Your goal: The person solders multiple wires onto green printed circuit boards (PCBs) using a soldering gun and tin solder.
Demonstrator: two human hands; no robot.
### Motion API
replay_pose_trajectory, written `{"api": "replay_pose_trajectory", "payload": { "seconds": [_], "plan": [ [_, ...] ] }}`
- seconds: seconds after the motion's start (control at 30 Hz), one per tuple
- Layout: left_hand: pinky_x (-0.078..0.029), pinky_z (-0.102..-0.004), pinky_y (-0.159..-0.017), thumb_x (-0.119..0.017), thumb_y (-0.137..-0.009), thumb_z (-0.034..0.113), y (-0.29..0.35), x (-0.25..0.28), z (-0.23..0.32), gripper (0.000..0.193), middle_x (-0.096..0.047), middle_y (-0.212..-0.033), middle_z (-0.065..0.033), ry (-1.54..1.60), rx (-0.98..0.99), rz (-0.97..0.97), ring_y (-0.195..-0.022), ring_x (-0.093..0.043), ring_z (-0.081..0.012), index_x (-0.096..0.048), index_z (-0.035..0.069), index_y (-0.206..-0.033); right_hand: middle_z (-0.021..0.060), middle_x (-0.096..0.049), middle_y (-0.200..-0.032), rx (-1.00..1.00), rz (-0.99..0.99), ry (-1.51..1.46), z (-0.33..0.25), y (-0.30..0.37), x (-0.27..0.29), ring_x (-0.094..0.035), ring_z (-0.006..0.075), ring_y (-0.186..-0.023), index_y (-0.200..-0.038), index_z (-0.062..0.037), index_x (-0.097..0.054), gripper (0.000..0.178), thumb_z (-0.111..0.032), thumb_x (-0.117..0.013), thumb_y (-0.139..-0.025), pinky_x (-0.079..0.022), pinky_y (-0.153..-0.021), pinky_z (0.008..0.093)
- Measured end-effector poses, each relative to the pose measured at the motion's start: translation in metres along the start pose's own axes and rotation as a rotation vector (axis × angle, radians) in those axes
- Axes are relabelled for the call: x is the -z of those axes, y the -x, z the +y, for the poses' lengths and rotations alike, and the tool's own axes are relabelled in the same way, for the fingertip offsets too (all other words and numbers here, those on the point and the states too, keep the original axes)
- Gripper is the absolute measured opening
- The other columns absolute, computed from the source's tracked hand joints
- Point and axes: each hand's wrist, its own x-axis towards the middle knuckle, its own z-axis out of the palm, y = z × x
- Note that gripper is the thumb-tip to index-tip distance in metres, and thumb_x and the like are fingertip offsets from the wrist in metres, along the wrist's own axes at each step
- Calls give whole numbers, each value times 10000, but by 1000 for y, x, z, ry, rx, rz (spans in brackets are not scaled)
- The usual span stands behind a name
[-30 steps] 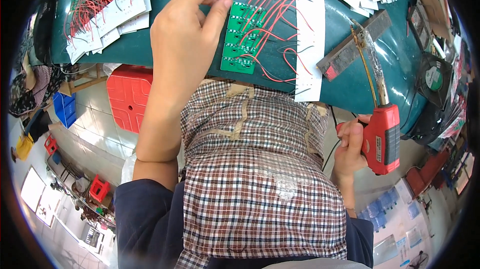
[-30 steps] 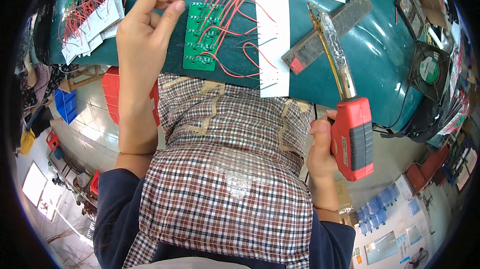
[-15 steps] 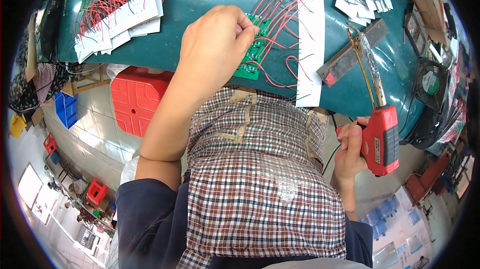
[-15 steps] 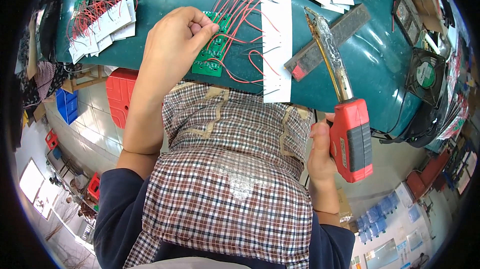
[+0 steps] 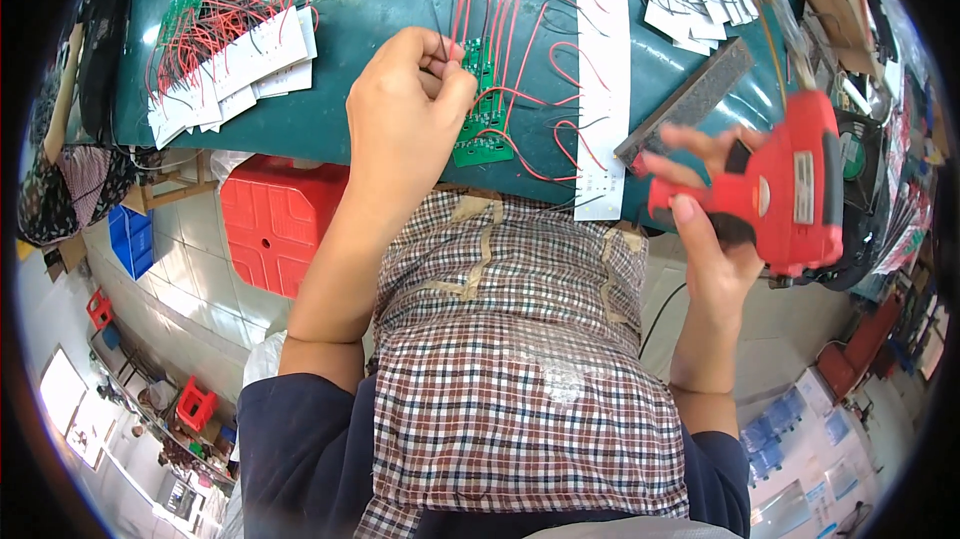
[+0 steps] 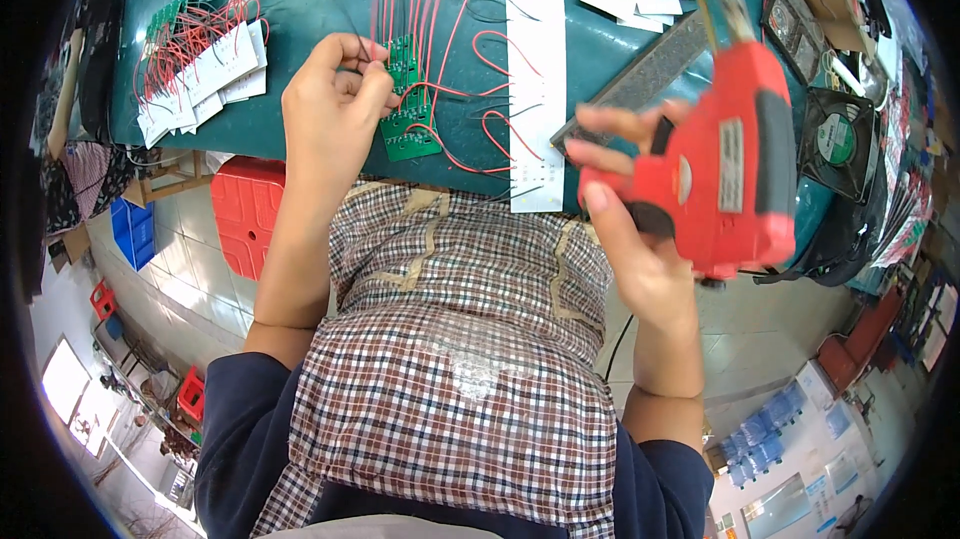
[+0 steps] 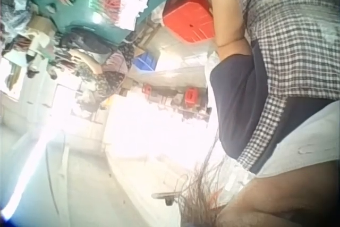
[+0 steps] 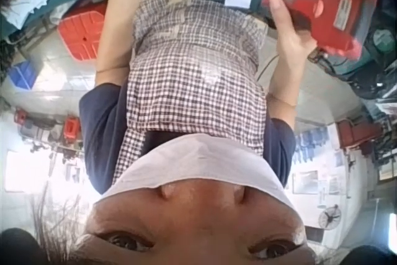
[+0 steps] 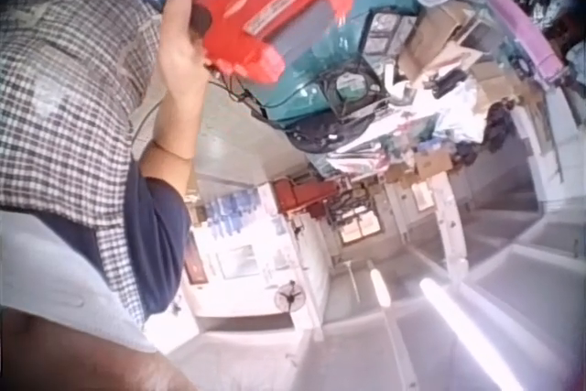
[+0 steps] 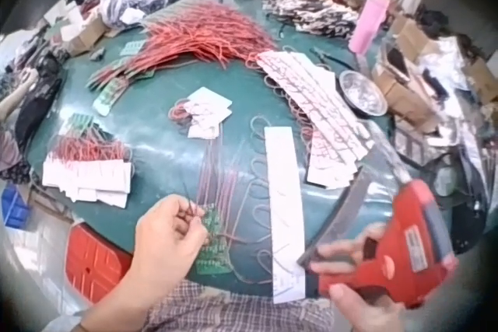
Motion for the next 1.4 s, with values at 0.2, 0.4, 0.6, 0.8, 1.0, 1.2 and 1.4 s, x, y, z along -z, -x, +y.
{"api": "replay_pose_trajectory", "payload": {
  "seconds": [0.2, 0.4, 0.6, 0.8, 1.0, 1.2, 1.4],
  "plan": [
    [-547, -222, -590, -546, -936, 60, -11, 11, 7, 120, -655, -900, -130, 513, 144, -52, -700, -686, -189, -556, -54, -972, 197, -362, -1415, 126, -189, 84, -10, -39, -19, -603, 360, -1090, -1397, 21, -267, 604, 20, -568, -873, -580, -783, 360],
    [-578, -259, -628, -580, -940, 134, -23, 17, 22, 198, -668, -908, -166, 796, 112, 38, -776, -702, -251, -564, -53, -1003, 192, -681, -965, 287, -43, 596, -96, -69, -2, -627, 141, -718, -808, 37, -632, 156, -68, -544, -883, -486, -676, 233],
    [-540, -224, -582, -596, -936, 143, -16, 15, 18, 194, -665, -759, -93, 568, 46, 123, -656, -673, -152, -606, -34, -1014, 148, -633, -1026, 440, -180, 319, -41, -88, -1, -651, 195, -915, -1142, 23, -507, 266, 20, -568, -883, -526, -733, 283],
    [-493, -217, -504, -677, -832, 38, -19, 16, 25, 101, -676, -753, -86, 103, -206, 141, -614, -659, -124, -696, 4, -925, 171, -566, -1275, -9, -147, 129, 0, -79, -32, -647, 153, -940, -1248, 35, -396, 441, -4, -613, -866, -507, -663, 242],
    [-463, -245, -491, -711, -798, 84, -20, 12, 33, 89, -656, -697, -67, 84, -135, 100, -567, -642, -129, -663, 20, -837, 119, -601, -1227, 2, -252, 454, 4, -77, -32, -657, 117, -873, -1320, 32, -388, 535, -10, -635, -847, -508, -705, 247],
    [-414, -244, -497, -680, -844, 151, -34, 0, 46, 152, -612, -681, -48, -68, -252, -142, -517, -522, -90, -628, 11, -875, 139, -516, -1223, -127, -258, 427, 5, -48, -29, -641, 194, -961, -1361, 36, -290, 627, 12, -625, -832, -514, -794, 297],
    [-466, -321, -569, -683, -828, 216, -45, -35, 36, 195, -620, -710, -75, -121, -232, -210, -620, -604, -195, -619, 32, -831, 154, -326, -1278, -182, -257, 268, 2, -39, -31, -591, 289, -1121, -1346, 29, -204, 705, 51, -644, -796, -530, -877, 352]
  ]
}}
